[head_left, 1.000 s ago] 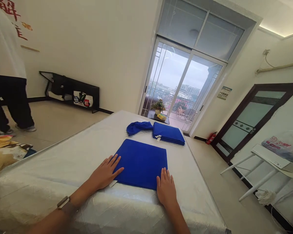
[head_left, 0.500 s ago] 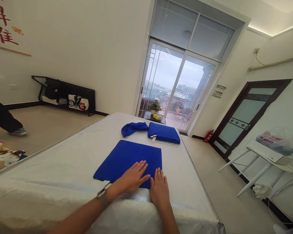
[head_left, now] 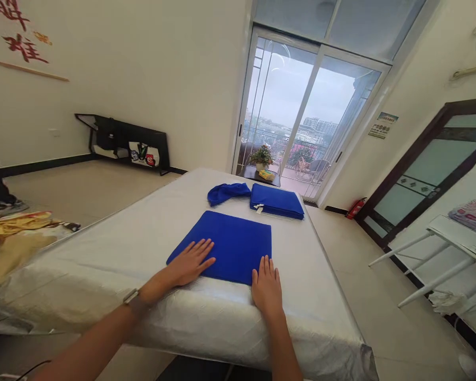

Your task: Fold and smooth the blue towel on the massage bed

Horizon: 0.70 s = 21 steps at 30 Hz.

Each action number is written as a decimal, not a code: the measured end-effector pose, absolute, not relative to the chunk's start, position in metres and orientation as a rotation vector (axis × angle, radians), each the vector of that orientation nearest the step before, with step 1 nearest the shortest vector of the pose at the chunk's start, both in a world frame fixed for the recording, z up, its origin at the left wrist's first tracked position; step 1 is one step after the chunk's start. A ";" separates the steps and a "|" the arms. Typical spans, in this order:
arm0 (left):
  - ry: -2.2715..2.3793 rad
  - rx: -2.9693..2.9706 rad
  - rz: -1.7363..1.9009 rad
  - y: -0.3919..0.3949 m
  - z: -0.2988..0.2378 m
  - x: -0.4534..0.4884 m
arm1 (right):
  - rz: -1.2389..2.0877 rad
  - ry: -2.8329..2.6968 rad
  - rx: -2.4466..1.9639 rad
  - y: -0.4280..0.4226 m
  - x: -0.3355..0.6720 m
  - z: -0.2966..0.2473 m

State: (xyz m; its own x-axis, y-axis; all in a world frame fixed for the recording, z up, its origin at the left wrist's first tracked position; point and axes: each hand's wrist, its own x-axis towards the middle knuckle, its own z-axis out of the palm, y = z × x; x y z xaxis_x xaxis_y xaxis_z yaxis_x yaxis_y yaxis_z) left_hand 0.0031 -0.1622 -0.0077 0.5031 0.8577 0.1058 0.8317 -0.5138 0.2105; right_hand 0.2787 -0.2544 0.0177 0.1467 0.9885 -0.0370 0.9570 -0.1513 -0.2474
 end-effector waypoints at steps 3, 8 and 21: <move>1.589 2.560 0.316 -0.160 -0.011 -0.035 | 0.293 -1.945 -2.280 -0.254 0.279 0.019; 1.632 2.517 0.355 -0.166 -0.012 -0.043 | 0.255 -1.969 -2.324 -0.253 0.279 0.018; 1.574 2.535 0.564 -0.173 -0.018 -0.039 | 0.087 -2.018 -2.395 -0.248 0.280 0.023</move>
State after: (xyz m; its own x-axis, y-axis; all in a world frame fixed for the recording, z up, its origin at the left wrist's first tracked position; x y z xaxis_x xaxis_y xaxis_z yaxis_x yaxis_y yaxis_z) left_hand -0.0387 -0.1726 -0.0185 0.3955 0.8824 0.2550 0.8433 -0.4589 0.2797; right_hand 0.2801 -0.2485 0.0228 0.1687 0.9850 -0.0371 0.9845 -0.1702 -0.0425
